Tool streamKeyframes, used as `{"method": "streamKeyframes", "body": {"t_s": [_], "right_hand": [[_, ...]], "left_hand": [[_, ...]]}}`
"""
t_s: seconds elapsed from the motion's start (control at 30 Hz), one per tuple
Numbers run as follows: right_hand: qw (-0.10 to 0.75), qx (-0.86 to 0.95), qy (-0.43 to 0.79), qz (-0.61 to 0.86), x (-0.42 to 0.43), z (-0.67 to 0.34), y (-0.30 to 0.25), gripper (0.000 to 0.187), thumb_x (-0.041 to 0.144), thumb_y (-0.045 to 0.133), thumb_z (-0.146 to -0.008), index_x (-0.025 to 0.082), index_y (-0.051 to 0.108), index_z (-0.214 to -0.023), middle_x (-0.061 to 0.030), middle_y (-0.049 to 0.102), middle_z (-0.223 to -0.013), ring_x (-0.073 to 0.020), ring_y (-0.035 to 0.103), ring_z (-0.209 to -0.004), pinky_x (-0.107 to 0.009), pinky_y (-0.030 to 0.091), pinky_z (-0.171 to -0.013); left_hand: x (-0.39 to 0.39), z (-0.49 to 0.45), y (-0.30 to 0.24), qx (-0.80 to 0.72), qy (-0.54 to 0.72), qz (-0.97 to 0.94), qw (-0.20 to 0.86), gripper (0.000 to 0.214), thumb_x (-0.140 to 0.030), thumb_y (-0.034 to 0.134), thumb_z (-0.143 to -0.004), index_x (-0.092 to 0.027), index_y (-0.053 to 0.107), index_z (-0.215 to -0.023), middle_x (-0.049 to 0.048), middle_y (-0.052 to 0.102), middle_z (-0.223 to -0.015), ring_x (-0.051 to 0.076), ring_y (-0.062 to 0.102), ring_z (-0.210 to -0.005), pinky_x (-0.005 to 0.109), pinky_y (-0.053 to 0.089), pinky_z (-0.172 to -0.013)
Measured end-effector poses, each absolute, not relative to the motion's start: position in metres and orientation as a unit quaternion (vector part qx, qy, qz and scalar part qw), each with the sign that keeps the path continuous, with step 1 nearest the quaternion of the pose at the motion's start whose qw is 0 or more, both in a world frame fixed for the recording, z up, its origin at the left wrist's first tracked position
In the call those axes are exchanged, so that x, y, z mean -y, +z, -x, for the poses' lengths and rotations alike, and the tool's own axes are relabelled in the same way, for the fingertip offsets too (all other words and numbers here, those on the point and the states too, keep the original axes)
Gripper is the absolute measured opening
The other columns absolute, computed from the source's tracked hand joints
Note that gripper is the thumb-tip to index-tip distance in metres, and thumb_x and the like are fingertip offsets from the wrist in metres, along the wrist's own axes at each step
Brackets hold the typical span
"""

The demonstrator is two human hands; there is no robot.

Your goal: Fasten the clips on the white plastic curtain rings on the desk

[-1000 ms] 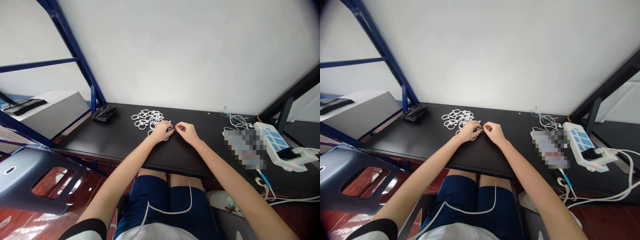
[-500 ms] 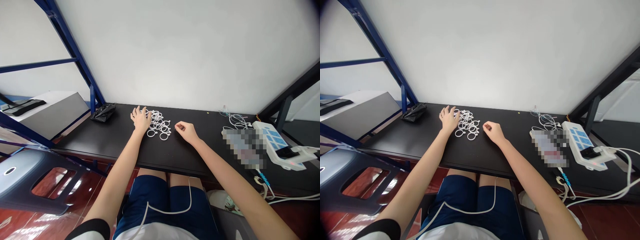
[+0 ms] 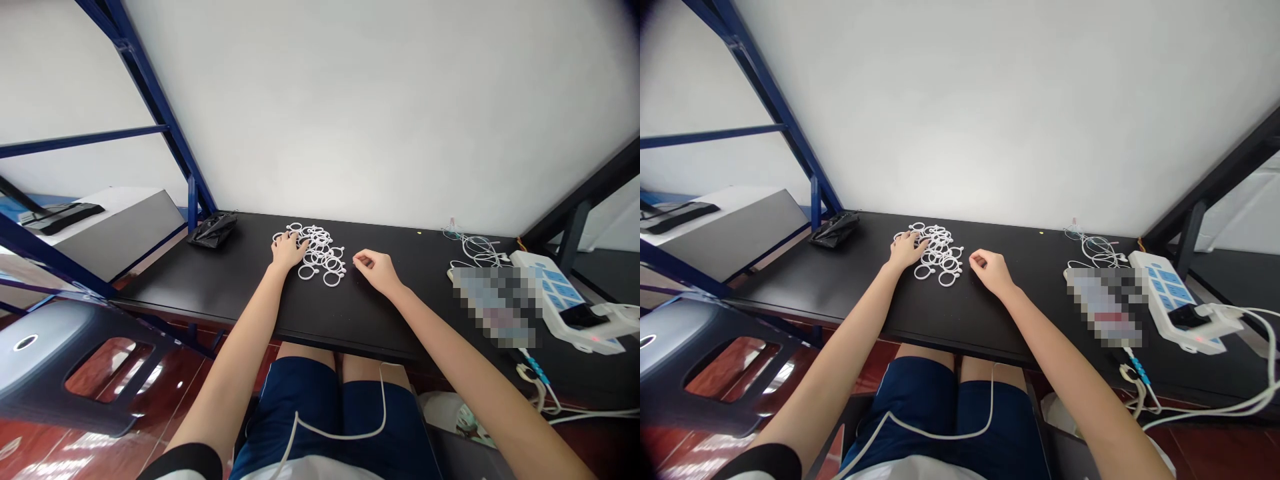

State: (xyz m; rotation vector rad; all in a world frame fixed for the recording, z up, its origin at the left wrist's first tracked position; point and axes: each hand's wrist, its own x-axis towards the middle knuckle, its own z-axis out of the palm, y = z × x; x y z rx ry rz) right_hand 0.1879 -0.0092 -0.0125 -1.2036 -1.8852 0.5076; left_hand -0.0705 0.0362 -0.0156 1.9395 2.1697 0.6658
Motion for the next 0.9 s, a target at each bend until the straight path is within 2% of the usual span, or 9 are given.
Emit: {"method": "streamKeyframes", "body": {"t_s": [0.23, 0.47, 0.6, 0.7, 0.8, 0.9], "right_hand": [[0.412, 0.750, 0.197, 0.478, 0.009, -0.188, -0.012, 0.015, 0.029, 0.057, -0.081, 0.020, 0.068, -0.078, -0.0032, 0.070, -0.072, -0.0177, 0.065, -0.066, -0.028, 0.050, -0.058], [0.415, 0.749, 0.191, 0.479, 0.010, -0.187, -0.012, 0.016, 0.029, 0.056, -0.081, 0.019, 0.068, -0.078, -0.0032, 0.069, -0.071, -0.0175, 0.065, -0.066, -0.027, 0.050, -0.058], [0.419, 0.749, 0.187, 0.478, 0.010, -0.187, -0.011, 0.016, 0.029, 0.056, -0.082, 0.019, 0.068, -0.079, -0.0038, 0.070, -0.072, -0.0176, 0.065, -0.065, -0.028, 0.050, -0.057], [0.420, 0.751, 0.184, 0.476, 0.010, -0.187, -0.011, 0.017, 0.030, 0.056, -0.083, 0.019, 0.068, -0.079, -0.0041, 0.070, -0.071, -0.0179, 0.065, -0.065, -0.028, 0.050, -0.056], [0.420, 0.751, 0.182, 0.475, 0.010, -0.188, -0.011, 0.017, 0.031, 0.055, -0.083, 0.020, 0.068, -0.079, -0.0042, 0.070, -0.072, -0.0182, 0.065, -0.065, -0.028, 0.050, -0.056], [0.420, 0.751, 0.181, 0.476, 0.009, -0.189, -0.012, 0.018, 0.031, 0.056, -0.083, 0.020, 0.068, -0.079, -0.0037, 0.069, -0.070, -0.0182, 0.065, -0.064, -0.029, 0.050, -0.056]], "left_hand": [[-0.029, 0.058, -0.014, -0.685, 0.220, -0.690, 0.082, 0.051, -0.050, 0.044, -0.091, -0.023, 0.049, -0.134, 0.0111, 0.044, -0.148, 0.031, 0.038, -0.135, 0.051, 0.026, -0.113], [-0.025, 0.049, -0.015, -0.654, 0.225, -0.717, 0.087, 0.055, -0.047, 0.044, -0.091, -0.021, 0.044, -0.139, 0.0123, 0.042, -0.149, 0.031, 0.037, -0.137, 0.052, 0.023, -0.114], [-0.021, 0.043, -0.018, -0.644, 0.240, -0.721, 0.087, 0.058, -0.048, 0.051, -0.087, -0.021, 0.045, -0.138, 0.0128, 0.044, -0.148, 0.033, 0.037, -0.136, 0.055, 0.020, -0.115], [-0.019, 0.039, -0.015, -0.638, 0.265, -0.718, 0.087, 0.056, -0.050, 0.056, -0.083, -0.023, 0.050, -0.131, 0.0105, 0.051, -0.141, 0.031, 0.044, -0.131, 0.051, 0.025, -0.114], [-0.022, 0.042, -0.009, -0.650, 0.305, -0.691, 0.081, 0.041, -0.050, 0.047, -0.090, -0.024, 0.057, -0.120, 0.0065, 0.061, -0.129, 0.025, 0.051, -0.124, 0.042, 0.031, -0.112], [-0.033, 0.054, -0.007, -0.689, 0.338, -0.637, 0.079, 0.040, -0.047, 0.037, -0.094, -0.023, 0.056, -0.121, 0.0080, 0.058, -0.133, 0.025, 0.047, -0.129, 0.041, 0.032, -0.112]]}}
